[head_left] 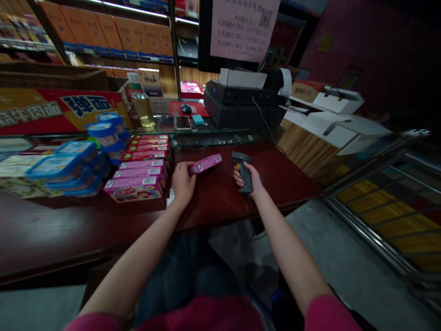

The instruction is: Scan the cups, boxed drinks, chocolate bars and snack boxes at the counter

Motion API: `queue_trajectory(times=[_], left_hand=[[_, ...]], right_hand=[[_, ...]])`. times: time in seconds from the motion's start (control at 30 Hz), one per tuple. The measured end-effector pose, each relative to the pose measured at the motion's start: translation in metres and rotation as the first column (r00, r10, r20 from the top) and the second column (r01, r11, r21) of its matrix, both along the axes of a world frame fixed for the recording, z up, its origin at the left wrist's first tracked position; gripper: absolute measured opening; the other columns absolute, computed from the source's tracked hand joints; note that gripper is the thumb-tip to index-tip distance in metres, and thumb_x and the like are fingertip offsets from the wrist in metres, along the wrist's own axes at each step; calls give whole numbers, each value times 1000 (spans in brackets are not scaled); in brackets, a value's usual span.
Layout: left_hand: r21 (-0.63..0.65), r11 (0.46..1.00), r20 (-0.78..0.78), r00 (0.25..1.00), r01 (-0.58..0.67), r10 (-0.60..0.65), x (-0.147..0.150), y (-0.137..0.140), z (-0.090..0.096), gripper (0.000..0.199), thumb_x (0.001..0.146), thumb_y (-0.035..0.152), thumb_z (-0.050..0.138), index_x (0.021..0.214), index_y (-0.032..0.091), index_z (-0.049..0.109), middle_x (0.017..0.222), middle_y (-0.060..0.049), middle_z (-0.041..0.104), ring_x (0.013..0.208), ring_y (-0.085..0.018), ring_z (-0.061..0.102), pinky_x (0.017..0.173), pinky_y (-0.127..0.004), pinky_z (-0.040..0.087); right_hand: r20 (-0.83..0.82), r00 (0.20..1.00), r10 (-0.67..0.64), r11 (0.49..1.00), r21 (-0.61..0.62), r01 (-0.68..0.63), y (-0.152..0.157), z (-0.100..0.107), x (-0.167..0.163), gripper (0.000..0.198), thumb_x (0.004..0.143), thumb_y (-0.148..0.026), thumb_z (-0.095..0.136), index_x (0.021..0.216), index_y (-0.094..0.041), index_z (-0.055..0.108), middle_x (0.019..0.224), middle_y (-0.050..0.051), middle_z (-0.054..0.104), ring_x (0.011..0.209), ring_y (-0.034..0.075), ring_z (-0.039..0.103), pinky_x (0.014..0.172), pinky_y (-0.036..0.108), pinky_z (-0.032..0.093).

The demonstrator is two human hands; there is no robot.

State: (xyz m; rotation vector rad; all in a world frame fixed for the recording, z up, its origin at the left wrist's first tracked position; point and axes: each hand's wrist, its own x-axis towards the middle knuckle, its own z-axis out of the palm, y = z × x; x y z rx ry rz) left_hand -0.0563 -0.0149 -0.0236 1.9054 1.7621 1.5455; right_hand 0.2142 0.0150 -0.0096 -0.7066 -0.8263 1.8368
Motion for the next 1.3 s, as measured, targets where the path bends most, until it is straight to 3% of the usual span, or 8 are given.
queue_trajectory(times=[0.23,0.53,0.67,0.83,1.03,1.2,1.3], left_hand=[[19,1000,-37,999,0,1,-9,-22,3,38,79,3,59,112,22,65,114,-10,65,118,-33,61,105,-49,48],[-10,999,181,982,-45,46,-19,-12,-11,29,79,10,70,106,20,63,109,-7,67,106,-24,64,99,-41,53],[-15,998,311,949,55,-47,-24,-15,-18,35,80,16,76,113,18,64,113,-8,72,107,-23,69,100,-40,55],[-53,967,355,910,250,-216,-40,-53,-20,39,81,21,79,118,19,68,118,-9,76,110,-25,72,103,-43,56],[-64,914,470,820,401,-327,-85,-108,-19,48,79,31,81,122,19,64,119,-10,76,113,-27,73,103,-46,58],[-88,923,466,835,374,-294,-141,-144,-15,50,74,36,86,116,20,64,115,-9,77,112,-27,73,107,-48,56],[-106,942,445,862,318,-241,-175,-159,-12,50,73,37,86,114,19,64,112,-8,77,107,-25,74,101,-46,59]], right_hand=[[105,993,-55,998,0,55,-29,-7,-34,34,91,-52,63,86,-19,61,57,-4,55,39,8,44,32,18,32],[84,996,-20,1000,25,18,-31,-7,-31,38,88,-56,66,86,-18,62,57,-5,54,38,8,43,32,17,30],[63,997,-35,998,56,31,-33,-6,-30,35,91,-52,62,87,-17,63,57,-5,54,40,8,42,32,17,31],[64,995,-73,995,65,69,-34,-5,-30,32,92,-51,61,88,-19,61,58,-4,53,41,9,42,33,17,33],[13,998,55,995,78,-56,-39,-6,-57,32,93,-50,61,89,-19,59,59,-3,52,42,9,40,32,16,31],[2,994,112,991,67,-112,-51,-6,-119,34,97,-52,56,88,-20,58,55,-4,50,41,9,39,33,17,29],[17,993,116,991,61,-117,-58,-7,-157,36,96,-56,58,88,-21,57,54,-5,50,39,9,40,33,18,30]])
